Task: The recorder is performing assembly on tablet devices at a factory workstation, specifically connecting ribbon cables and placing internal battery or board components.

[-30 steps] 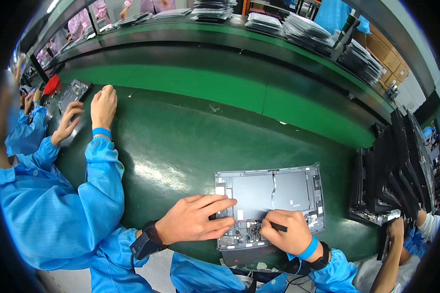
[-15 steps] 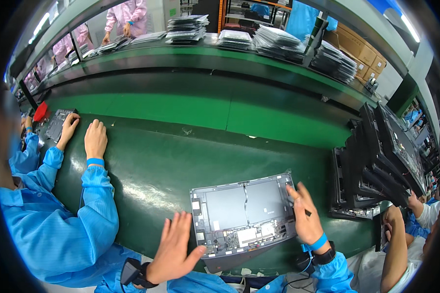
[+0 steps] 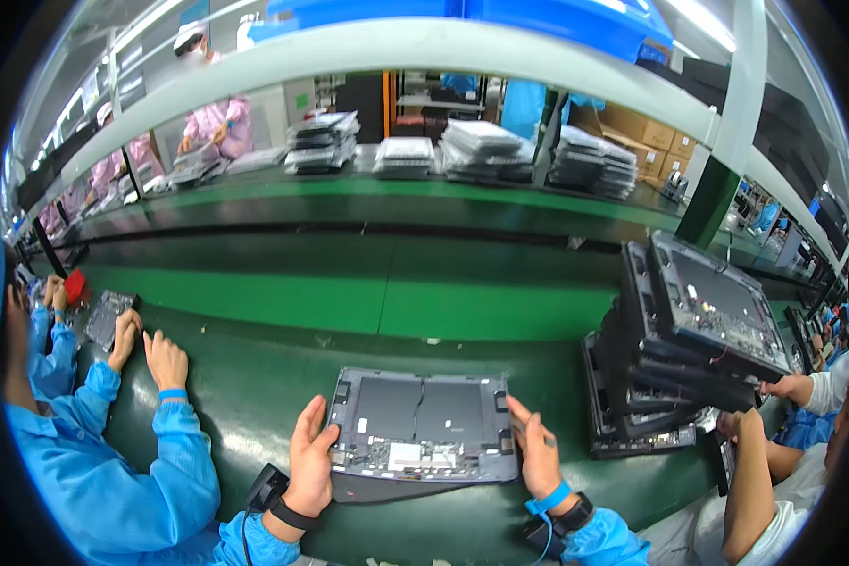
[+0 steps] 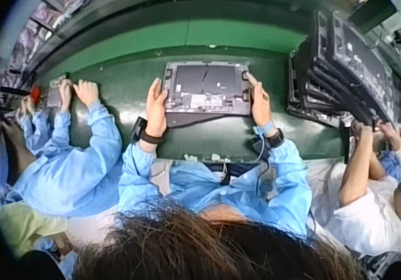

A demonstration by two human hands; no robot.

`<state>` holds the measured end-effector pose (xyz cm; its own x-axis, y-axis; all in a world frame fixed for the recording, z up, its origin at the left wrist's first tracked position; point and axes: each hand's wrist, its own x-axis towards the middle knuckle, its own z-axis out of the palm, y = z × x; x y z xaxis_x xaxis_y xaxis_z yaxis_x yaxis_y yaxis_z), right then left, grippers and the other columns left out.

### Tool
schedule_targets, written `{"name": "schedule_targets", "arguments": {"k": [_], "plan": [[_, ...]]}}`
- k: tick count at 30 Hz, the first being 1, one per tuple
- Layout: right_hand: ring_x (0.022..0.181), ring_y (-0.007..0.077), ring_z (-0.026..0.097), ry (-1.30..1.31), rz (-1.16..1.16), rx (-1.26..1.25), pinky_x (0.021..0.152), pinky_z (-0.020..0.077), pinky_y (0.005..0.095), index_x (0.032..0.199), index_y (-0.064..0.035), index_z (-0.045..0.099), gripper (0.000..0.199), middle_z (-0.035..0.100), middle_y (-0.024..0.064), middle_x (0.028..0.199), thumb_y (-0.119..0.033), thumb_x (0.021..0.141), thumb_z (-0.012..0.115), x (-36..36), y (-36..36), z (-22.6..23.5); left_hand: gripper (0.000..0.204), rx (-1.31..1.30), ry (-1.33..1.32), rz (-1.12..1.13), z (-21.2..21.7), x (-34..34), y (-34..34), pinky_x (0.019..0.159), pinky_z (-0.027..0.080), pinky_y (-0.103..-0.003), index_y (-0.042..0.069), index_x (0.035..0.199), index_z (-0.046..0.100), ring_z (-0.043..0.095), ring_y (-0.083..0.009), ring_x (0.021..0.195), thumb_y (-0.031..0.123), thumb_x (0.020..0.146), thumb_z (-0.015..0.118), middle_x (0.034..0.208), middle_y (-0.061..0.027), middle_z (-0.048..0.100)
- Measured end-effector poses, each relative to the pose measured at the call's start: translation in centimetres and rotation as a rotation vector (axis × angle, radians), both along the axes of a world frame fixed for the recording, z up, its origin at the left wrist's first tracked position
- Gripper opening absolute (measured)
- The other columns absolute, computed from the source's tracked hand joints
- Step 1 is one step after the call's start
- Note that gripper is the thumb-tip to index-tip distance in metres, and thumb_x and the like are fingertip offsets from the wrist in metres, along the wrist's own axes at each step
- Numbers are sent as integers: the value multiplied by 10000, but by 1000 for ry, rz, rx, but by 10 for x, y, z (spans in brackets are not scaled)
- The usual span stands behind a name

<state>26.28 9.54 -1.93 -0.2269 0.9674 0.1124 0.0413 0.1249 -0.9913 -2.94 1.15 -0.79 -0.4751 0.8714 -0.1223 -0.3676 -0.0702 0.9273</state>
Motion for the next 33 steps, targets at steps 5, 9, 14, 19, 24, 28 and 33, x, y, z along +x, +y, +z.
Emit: {"name": "schedule_targets", "arguments": {"k": [5, 9, 14, 19, 24, 28, 33], "plan": [[1246, 350, 509, -159, -138, 327, 1080, 371, 405, 1229, -38, 666, 389, 525, 194, 1347, -237, 1037, 393, -14, -3, -1, 502, 147, 84, 53, -5, -34, 86, 1142, 315, -337, -42, 1429, 430, 400, -255, 1392, -51, 930, 489, 1488, -194, 435], [1168, 307, 516, -282, -16, 272, 1038, 387, 398, 1100, -44, 725, 491, 586, 133, 1235, -323, 1058, 324, -10, 4, -7, 408, 109, 53, 49, -15, -67, 173, 1083, 380, -312, -27, 1332, 559, 482, -243, 1328, -45, 930, 494, 1395, -178, 546], [1040, 321, 559, -324, -20, 352, 937, 413, 394, 963, -46, 732, 416, 637, 125, 1054, -260, 1048, 385, -14, 1, -8, 381, 162, 403, 136, -34, -108, 254, 1056, 418, -335, 12, 1222, 658, 527, -258, 1296, -53, 869, 529, 1371, -156, 579], [1009, 328, 557, -334, -11, 343, 936, 397, 396, 954, -48, 733, 404, 635, 124, 1011, -246, 1042, 391, -14, 1, -4, 338, 47, 734, 336, -30, -126, 277, 1101, 371, -421, 58, 1158, 677, 534, -318, 1280, 11, 844, 560, 1319, -162, 604], [940, 311, 565, -345, -8, 354, 896, 397, 400, 932, -45, 732, 396, 646, 110, 927, -241, 1037, 404, -10, 7, -3, 237, 481, 1385, 422, 5, -40, 228, 940, 418, -486, 51, 999, 617, 559, -354, 1019, -4, 768, 601, 1012, -144, 607], [838, 270, 573, -399, 78, 343, 876, 388, 393, 905, -68, 736, 378, 645, 66, 767, -233, 1031, 420, -8, 8, -7, 240, 710, 1477, -167, -9, 41, 155, 841, 479, -450, 49, 980, 617, 595, -343, 900, 54, 746, 670, 941, -124, 621], [692, 217, 596, -482, 80, 453, 884, 388, 386, 718, -96, 684, 369, 631, -5, 612, -186, 984, 444, -10, 15, -22, 390, 532, 1476, -465, -32, 98, 96, 1078, 390, -475, 27, 1249, 533, 503, -347, 1243, 136, 884, 619, 1282, -180, 529]]}}
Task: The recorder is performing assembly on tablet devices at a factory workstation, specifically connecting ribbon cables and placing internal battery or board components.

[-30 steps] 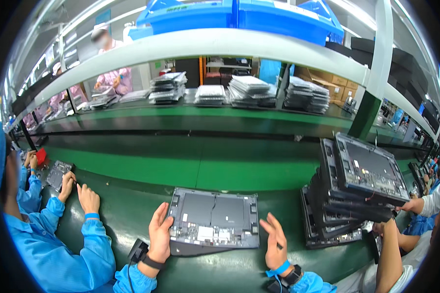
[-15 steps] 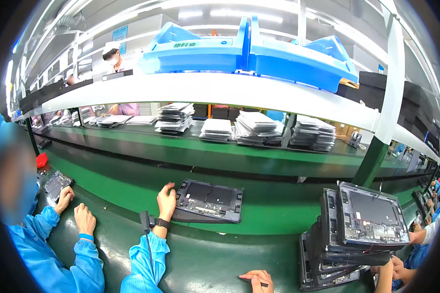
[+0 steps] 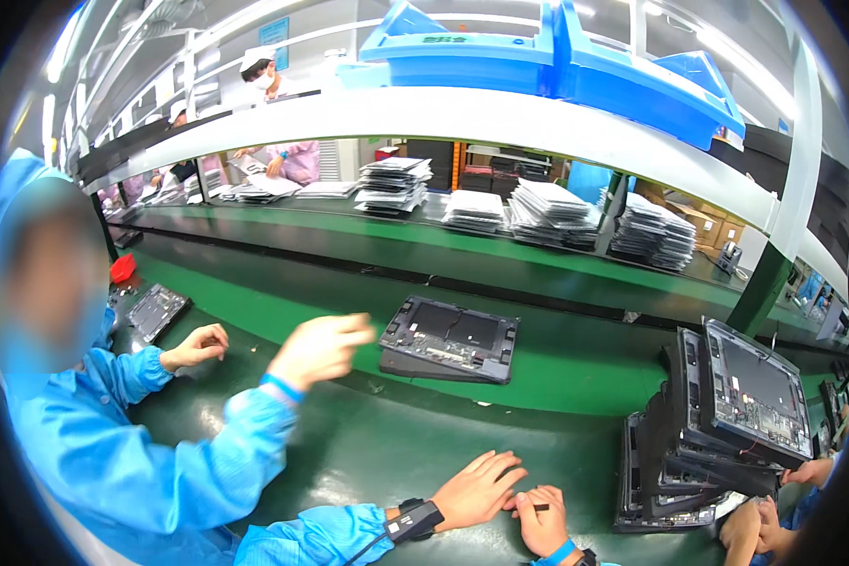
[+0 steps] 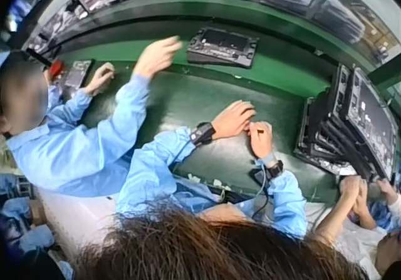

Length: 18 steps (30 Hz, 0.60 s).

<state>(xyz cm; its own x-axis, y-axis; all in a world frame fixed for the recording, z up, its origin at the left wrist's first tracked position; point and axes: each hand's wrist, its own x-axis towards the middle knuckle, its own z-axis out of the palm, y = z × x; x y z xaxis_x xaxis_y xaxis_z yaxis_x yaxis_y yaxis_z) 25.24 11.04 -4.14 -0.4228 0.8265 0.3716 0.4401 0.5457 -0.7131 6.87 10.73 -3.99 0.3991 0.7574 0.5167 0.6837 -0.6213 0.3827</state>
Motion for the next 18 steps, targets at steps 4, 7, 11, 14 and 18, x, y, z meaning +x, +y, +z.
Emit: {"name": "schedule_targets", "arguments": {"k": [4, 7, 11, 14, 18], "plan": [[700, 209, 584, -69, 26, -4, 887, 383, 383, 715, -102, 690, 363, 624, 1, 623, -199, 979, 460, -2, -3, 9, 400, -36, 11, 80, -4, -6, -3, 1103, 363, -488, 26, 1283, 505, 472, -352, 1296, 139, 908, 589, 1323, -181, 514], [689, 203, 571, -88, 48, 13, 891, 378, 381, 704, -110, 690, 367, 613, -6, 613, -208, 978, 466, -3, -5, 11, 389, -56, 14, 97, -8, -7, 2, 1103, 361, -494, 21, 1273, 517, 467, -360, 1304, 149, 911, 576, 1322, -180, 520], [745, 238, 589, -105, 70, 53, 885, 393, 401, 724, -133, 688, 314, 663, 20, 709, -213, 970, 512, -2, -2, 6, 376, -31, 67, 93, -6, -10, 3, 1100, 358, -513, 24, 1248, 542, 466, -370, 1302, 170, 905, 583, 1310, -178, 529], [768, 251, 598, -84, 119, 59, 895, 395, 408, 738, -129, 686, 302, 666, 22, 725, -222, 973, 519, -6, -1, 5, 346, -75, 29, 117, -1, -15, -3, 1112, 345, -515, 50, 1231, 559, 457, -359, 1318, 177, 910, 585, 1309, -174, 529], [787, 255, 600, -109, 115, 45, 908, 397, 409, 771, -128, 682, 277, 669, 18, 760, -229, 975, 524, -3, -3, 6, 337, -86, 31, 96, 1, -15, -2, 1113, 344, -519, 60, 1227, 561, 458, -356, 1320, 181, 913, 586, 1314, -168, 527]]}}
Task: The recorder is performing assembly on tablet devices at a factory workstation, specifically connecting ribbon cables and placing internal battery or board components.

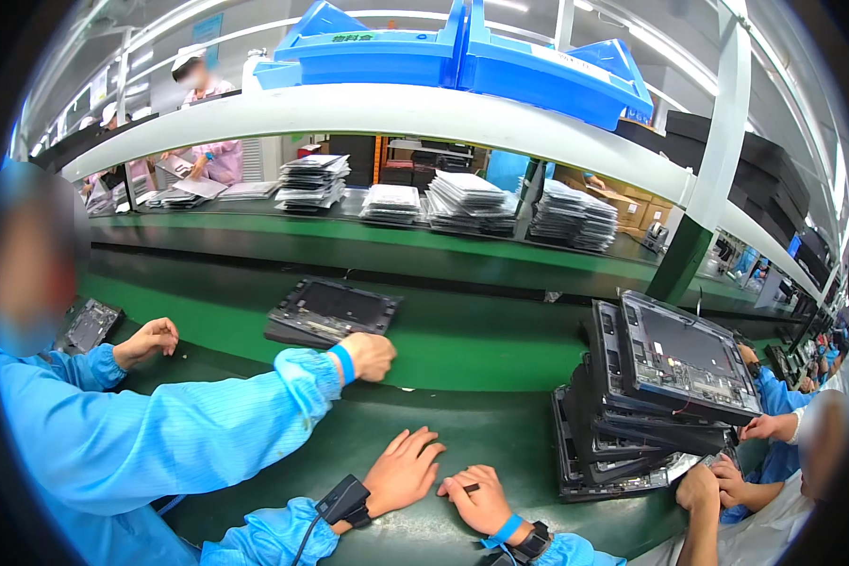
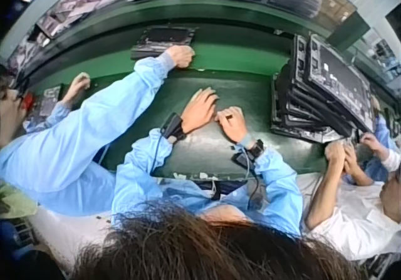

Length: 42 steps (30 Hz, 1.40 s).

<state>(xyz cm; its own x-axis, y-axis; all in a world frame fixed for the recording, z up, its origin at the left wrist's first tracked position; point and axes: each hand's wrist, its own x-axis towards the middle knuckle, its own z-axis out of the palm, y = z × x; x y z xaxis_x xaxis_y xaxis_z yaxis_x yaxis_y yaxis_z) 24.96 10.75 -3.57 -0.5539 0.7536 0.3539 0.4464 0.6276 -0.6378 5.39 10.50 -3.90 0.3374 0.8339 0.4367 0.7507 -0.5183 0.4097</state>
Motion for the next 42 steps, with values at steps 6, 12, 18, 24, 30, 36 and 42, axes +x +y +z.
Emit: {"name": "schedule_targets", "arguments": {"k": [6, 12, 18, 24, 30, 36, 42], "plan": [[787, 255, 596, 2, -4, 28, 898, 405, 402, 769, -131, 667, 246, 664, 18, 766, -221, 963, 546, 2, -3, 0, 328, 14, -3, 3, 0, 2, -3, 1114, 345, -519, 65, 1216, 566, 463, -356, 1317, 181, 910, 588, 1313, -166, 530], [788, 251, 604, -25, -37, 116, 872, 416, 407, 813, -117, 685, 197, 658, 27, 755, -221, 946, 584, 10, 0, -11, 310, 59, 18, -45, 3, 9, 6, 1079, 378, -501, 34, 1159, 595, 491, -361, 1266, 166, 879, 607, 1248, -175, 561], [848, 251, 588, 63, 7, 80, 924, 403, 430, 800, -81, 633, 279, 634, 43, 797, -258, 986, 522, -11, 0, -13, 336, 11, 38, 17, 12, -4, -4, 1087, 343, -538, 29, 1138, 583, 476, -410, 1261, 92, 811, 631, 1253, -207, 533], [852, 265, 556, 29, -41, 19, 958, 385, 411, 805, -70, 617, 313, 571, 69, 755, -270, 1008, 485, -3, 1, -13, 335, -38, 23, -12, 4, 4, 4, 1115, 306, -543, 22, 1150, 566, 454, -418, 1290, 86, 824, 608, 1276, -210, 512], [844, 265, 543, 19, -11, -27, 962, 383, 405, 775, -58, 582, 337, 554, 72, 746, -268, 1015, 469, -5, -3, -9, 329, -71, 33, 23, 6, 2, -3, 1124, 292, -545, 24, 1149, 560, 430, -419, 1311, 68, 825, 594, 1311, -204, 499], [775, 249, 501, 75, -49, 58, 962, 387, 387, 770, -57, 553, 314, 512, 65, 697, -250, 1008, 487, -7, -3, -15, 345, -80, 33, 9, 5, 2, -1, 1123, 286, -555, 24, 1150, 555, 422, -433, 1312, 60, 809, 595, 1318, -216, 493], [777, 249, 503, 61, -37, 52, 951, 389, 391, 763, -56, 546, 317, 505, 63, 692, -250, 1006, 488, -6, -1, -13, 348, -88, 42, 11, 4, 2, 0, 1121, 286, -556, 22, 1149, 552, 422, -434, 1310, 59, 806, 597, 1319, -219, 491]]}}
